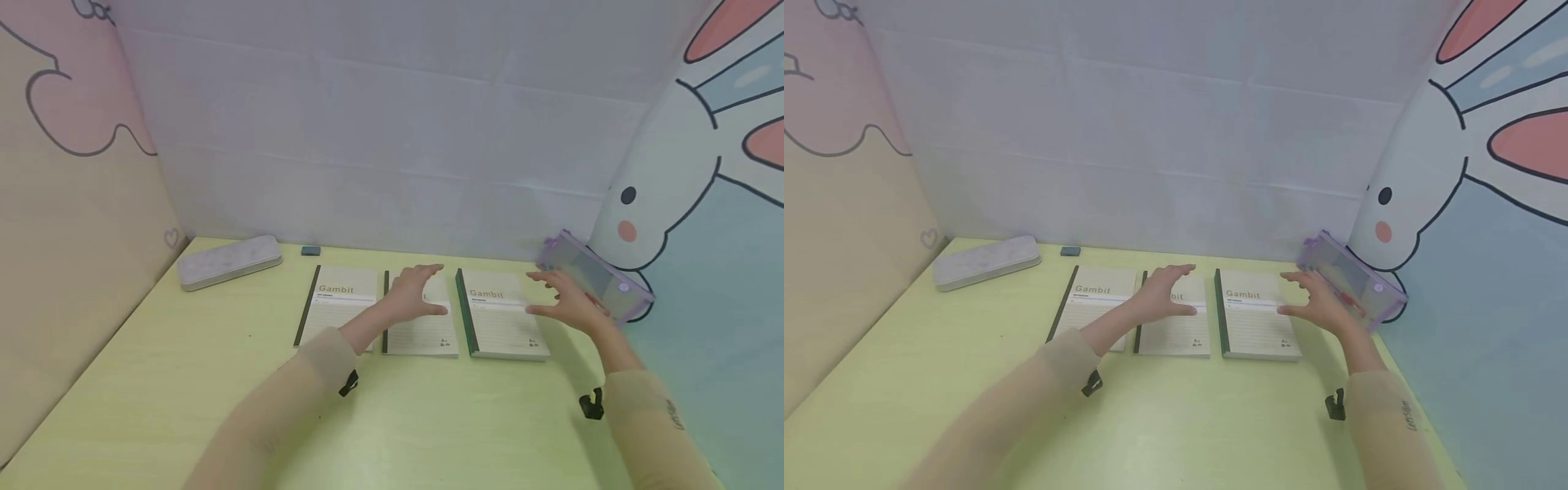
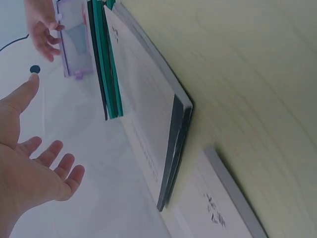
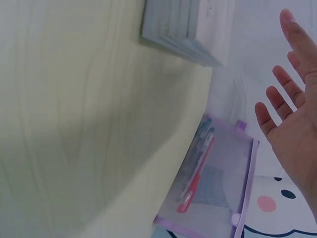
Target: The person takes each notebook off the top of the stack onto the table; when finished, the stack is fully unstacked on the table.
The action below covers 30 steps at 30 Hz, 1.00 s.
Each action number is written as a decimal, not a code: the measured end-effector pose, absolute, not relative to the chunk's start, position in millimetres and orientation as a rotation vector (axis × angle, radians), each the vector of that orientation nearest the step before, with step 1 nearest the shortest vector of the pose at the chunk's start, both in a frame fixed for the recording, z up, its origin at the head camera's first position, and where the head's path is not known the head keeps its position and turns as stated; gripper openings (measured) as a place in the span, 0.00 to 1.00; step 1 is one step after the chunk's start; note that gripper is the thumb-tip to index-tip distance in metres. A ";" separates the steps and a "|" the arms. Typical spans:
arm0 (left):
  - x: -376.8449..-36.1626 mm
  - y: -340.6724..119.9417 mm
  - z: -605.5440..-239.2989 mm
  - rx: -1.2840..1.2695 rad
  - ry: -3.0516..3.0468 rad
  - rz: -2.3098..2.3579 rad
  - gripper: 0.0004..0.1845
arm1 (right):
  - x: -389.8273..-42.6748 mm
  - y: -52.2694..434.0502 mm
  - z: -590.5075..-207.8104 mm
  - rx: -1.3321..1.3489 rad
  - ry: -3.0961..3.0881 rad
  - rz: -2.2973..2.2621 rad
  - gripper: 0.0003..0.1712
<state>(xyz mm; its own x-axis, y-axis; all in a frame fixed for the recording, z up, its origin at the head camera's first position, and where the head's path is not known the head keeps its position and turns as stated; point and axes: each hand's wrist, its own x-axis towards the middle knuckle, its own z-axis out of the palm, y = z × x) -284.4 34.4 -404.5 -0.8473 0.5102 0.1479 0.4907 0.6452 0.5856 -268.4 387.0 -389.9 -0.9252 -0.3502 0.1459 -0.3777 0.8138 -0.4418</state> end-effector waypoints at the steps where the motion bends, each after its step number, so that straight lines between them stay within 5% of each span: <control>1: -284.0 39.7 -406.4 0.854 2.819 0.983 0.48 | -267.3 390.3 -392.0 0.582 -2.948 0.740 0.43; 30: -281.2 111.2 -452.1 0.702 2.710 0.967 0.55 | -271.5 415.5 -445.5 0.507 -3.068 1.032 0.47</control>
<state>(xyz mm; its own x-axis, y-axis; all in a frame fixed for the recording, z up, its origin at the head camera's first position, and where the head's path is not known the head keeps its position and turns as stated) -281.2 111.2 -452.1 -0.8724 0.4886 -0.0097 0.3721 0.6771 0.6349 -271.5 415.5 -445.5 -0.9434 -0.3305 -0.0285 -0.2461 0.7549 -0.6079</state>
